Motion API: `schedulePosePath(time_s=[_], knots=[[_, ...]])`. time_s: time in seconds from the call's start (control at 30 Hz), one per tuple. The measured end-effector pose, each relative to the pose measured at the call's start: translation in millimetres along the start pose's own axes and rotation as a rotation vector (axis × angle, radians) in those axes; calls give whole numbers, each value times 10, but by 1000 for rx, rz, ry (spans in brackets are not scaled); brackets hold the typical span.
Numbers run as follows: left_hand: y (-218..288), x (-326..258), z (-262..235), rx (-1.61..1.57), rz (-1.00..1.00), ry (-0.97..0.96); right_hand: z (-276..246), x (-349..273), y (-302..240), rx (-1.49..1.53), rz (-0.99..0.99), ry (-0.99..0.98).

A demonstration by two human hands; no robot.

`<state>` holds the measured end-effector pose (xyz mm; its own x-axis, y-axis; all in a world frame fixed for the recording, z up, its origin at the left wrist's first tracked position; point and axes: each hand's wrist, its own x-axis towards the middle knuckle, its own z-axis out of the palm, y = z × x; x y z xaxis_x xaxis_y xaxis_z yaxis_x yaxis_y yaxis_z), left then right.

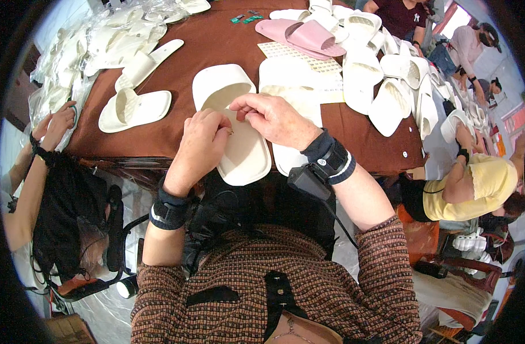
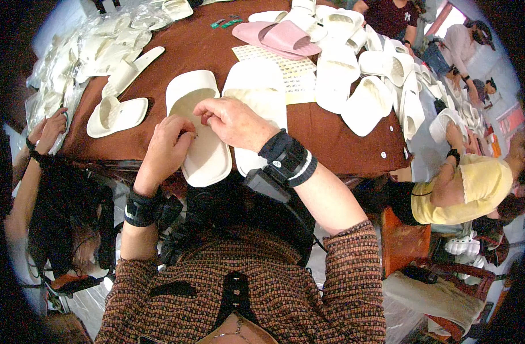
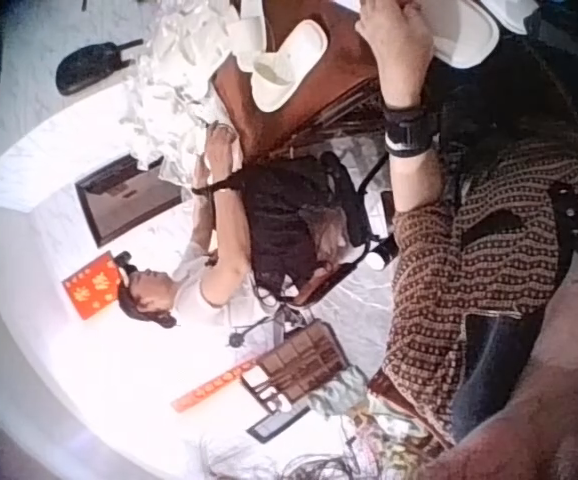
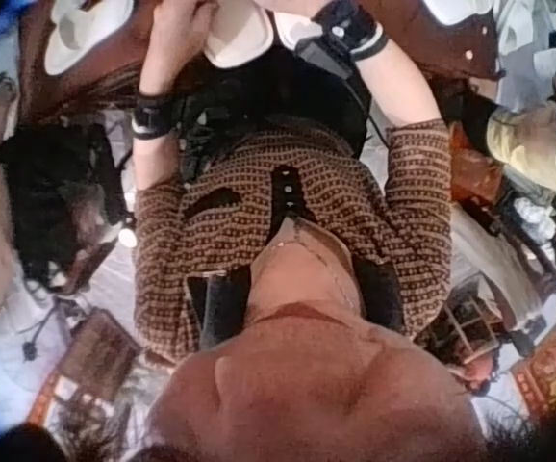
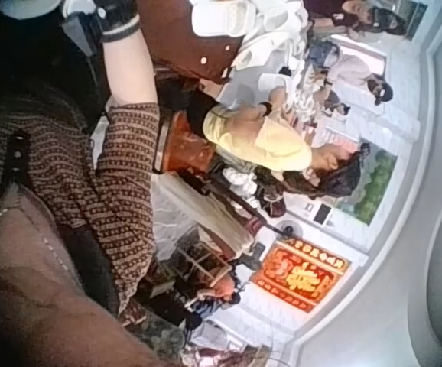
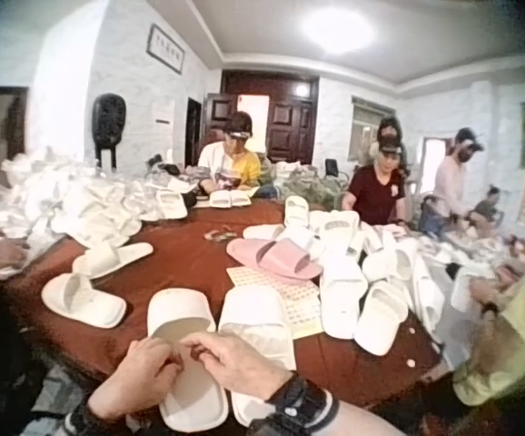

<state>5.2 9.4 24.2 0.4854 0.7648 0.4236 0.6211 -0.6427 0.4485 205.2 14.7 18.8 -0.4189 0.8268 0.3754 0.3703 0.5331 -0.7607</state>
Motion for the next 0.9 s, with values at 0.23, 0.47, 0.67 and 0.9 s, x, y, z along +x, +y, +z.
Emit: schedulePosePath(time_s=[0.23, 0.47, 0.67, 0.9], knots=[[-9, -10, -81, -104, 59, -37, -13, -11, -56, 6, 9, -8], [12, 30, -86, -59, 75, -48, 30, 4, -30, 28, -39, 49], [86, 151, -75, -17, 109, -26, -46, 20, -22, 3, -39, 71], [78, 71, -9, 116, 80, -34, 26, 10, -11, -113, -49, 59]])
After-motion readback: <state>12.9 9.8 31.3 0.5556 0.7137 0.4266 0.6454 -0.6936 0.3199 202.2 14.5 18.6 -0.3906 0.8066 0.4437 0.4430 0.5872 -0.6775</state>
